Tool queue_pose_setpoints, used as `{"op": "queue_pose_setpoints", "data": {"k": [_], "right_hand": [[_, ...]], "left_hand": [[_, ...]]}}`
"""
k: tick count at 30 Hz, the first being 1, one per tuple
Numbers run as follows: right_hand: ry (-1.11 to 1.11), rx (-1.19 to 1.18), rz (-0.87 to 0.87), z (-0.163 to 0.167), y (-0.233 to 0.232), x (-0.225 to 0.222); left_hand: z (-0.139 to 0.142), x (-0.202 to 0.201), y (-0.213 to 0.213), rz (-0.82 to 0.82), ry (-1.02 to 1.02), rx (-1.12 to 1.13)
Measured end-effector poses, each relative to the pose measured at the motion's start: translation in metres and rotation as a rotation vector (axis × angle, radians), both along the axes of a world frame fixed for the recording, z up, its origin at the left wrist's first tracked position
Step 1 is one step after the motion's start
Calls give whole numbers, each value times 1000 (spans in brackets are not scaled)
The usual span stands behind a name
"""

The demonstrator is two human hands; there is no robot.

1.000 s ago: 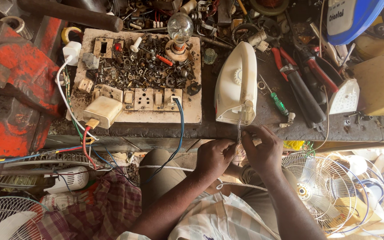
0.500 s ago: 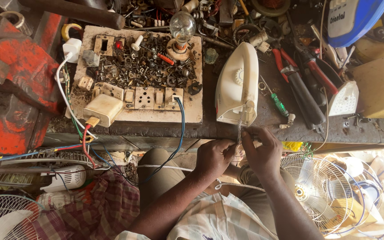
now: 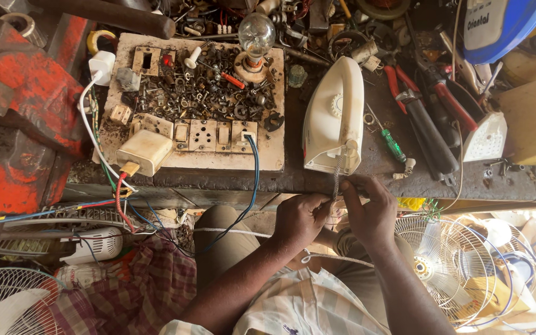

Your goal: The person repairs an electric iron at a cluttered workbench. They unscrew and separate the iron's housing with a screwdriver, handle the internal heating element and terminal parts, and work on the power cord connection, manipulating small screws and components by hand.

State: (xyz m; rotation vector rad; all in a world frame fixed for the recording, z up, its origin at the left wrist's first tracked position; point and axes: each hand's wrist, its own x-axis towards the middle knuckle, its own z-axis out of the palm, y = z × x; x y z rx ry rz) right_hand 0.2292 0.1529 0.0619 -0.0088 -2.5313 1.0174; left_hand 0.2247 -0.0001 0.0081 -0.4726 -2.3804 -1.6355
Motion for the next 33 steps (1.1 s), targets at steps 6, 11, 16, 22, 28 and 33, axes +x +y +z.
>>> {"op": "queue_pose_setpoints", "data": {"k": [6,11,16,22,28,33], "right_hand": [[-10,-35,12,0,1,0],[-18,-21,30,2,1,-1],[-72,-68,47,5,4,-2],[-46,-55,24,3,3,-1],[-43,-21,23,2,2,-2],[-70,-26,34,6,3,-5]], "left_hand": [[-1,0,1,-7,-10,3],[-1,-1,0,-14,-6,8],[0,-1,0,-29,-39,19],[1,-1,0,-20,-26,8],[2,-1,0,-21,-25,17],[0,-1,0,-12,-18,16]]}}
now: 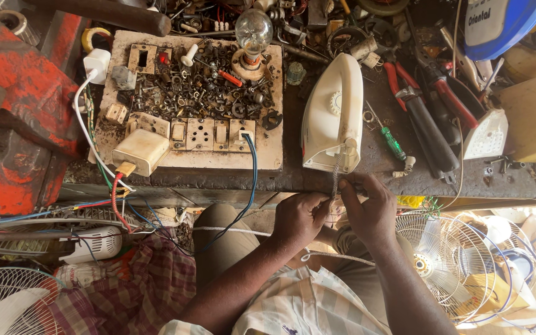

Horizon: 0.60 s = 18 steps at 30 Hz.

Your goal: The person repairs an electric iron at a cluttered workbench. They unscrew and separate the iron's housing with a screwdriver, handle the internal heating element and terminal parts, and work on the power cord connection, manipulating small screws and components by hand.

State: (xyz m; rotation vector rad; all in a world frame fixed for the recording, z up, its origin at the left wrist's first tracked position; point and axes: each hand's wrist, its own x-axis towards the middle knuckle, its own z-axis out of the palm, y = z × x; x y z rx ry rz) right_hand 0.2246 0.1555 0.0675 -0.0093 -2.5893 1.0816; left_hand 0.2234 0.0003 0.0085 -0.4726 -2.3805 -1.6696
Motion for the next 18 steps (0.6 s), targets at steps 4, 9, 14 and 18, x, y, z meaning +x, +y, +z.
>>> {"op": "queue_pose_setpoints", "data": {"k": [4,9,14,18], "right_hand": [[-19,18,-26,1,-2,-1],[-59,32,-25,3,-1,-2],[-71,80,0,5,1,-3],[-80,85,6,7,0,-2]], "left_hand": [[-1,1,1,-3,-4,4],[-2,1,0,-4,9,-1],[-3,1,0,3,5,-14],[-3,1,0,3,26,-9]]}}
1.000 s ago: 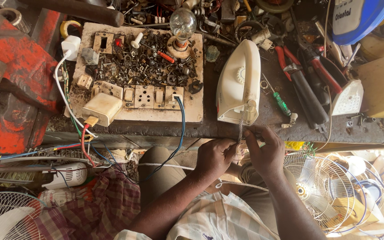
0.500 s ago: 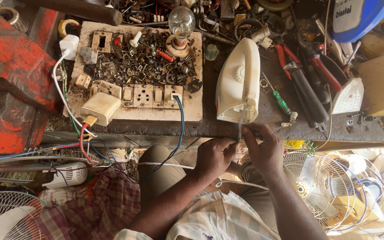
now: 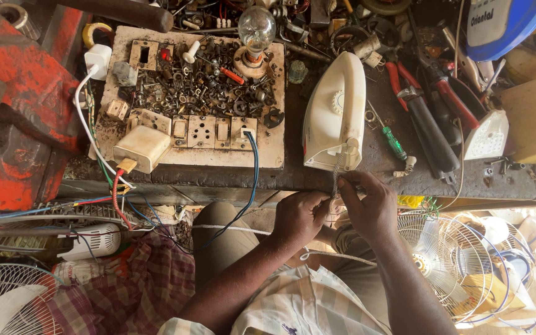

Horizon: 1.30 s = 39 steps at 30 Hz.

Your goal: The person repairs an electric iron at a cluttered workbench. They unscrew and separate the iron's housing with a screwdriver, handle the internal heating element and terminal parts, and work on the power cord connection, manipulating small screws and components by hand.

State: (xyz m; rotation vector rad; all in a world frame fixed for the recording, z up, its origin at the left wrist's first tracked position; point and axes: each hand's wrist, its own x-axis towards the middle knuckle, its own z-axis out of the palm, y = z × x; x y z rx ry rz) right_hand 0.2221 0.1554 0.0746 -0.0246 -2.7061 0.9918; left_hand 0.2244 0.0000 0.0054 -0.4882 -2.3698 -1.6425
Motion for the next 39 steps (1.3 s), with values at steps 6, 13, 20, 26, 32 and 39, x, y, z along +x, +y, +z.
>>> {"op": "queue_pose_setpoints", "data": {"k": [6,13,20,26,32,39], "right_hand": [[25,-7,33,1,-1,3],[-3,-14,-17,-4,-3,8],[-3,-53,-17,-8,-3,11],[-21,-70,-44,-13,-3,15],[34,-82,-63,-20,-7,19],[-90,-177,-162,-25,-6,26]], "left_hand": [[0,0,0,0,-4,14],[1,-1,1,-5,3,16],[3,-1,1,-10,-19,4],[1,0,0,-29,-9,26],[1,0,0,-25,-11,29],[2,-1,1,-17,21,19]]}}
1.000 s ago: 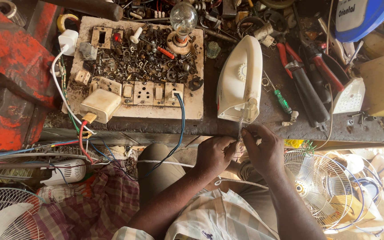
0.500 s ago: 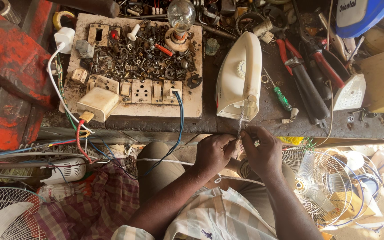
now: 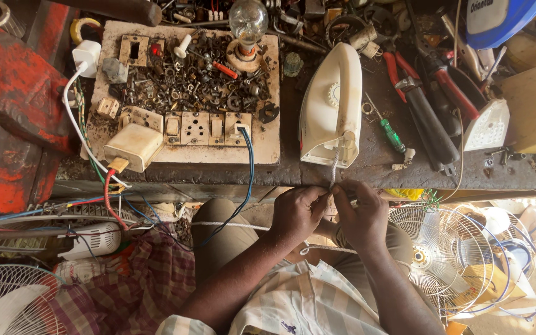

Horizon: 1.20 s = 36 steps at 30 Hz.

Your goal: The person repairs an electric iron at a cluttered workbench. They unscrew and separate the iron's housing with a screwdriver, handle the internal heating element and terminal parts, and work on the power cord connection, manipulating small screws and components by hand.

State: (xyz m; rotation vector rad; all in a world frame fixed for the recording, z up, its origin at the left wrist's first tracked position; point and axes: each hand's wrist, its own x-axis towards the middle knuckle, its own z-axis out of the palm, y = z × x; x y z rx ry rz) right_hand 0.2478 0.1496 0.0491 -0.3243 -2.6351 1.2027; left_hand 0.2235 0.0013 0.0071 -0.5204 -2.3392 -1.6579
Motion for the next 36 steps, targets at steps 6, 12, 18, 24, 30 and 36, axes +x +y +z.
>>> {"op": "queue_pose_setpoints", "data": {"k": [6,12,18,24,30,36], "right_hand": [[0,-133,26,-3,11,2],[124,-114,-36,-5,14,-10],[129,-75,15,-3,12,-19],[120,-57,54,-2,13,-19],[118,-40,47,-1,10,-20],[122,-48,56,-3,10,-20]], "left_hand": [[-1,-1,-2,-10,-3,-28],[-4,-1,1,-1,3,-4],[-4,-2,1,-9,-29,-24],[-5,-3,3,-23,-52,-17],[-4,-4,2,-22,-53,-13],[-3,-4,0,-21,-58,-11]]}}
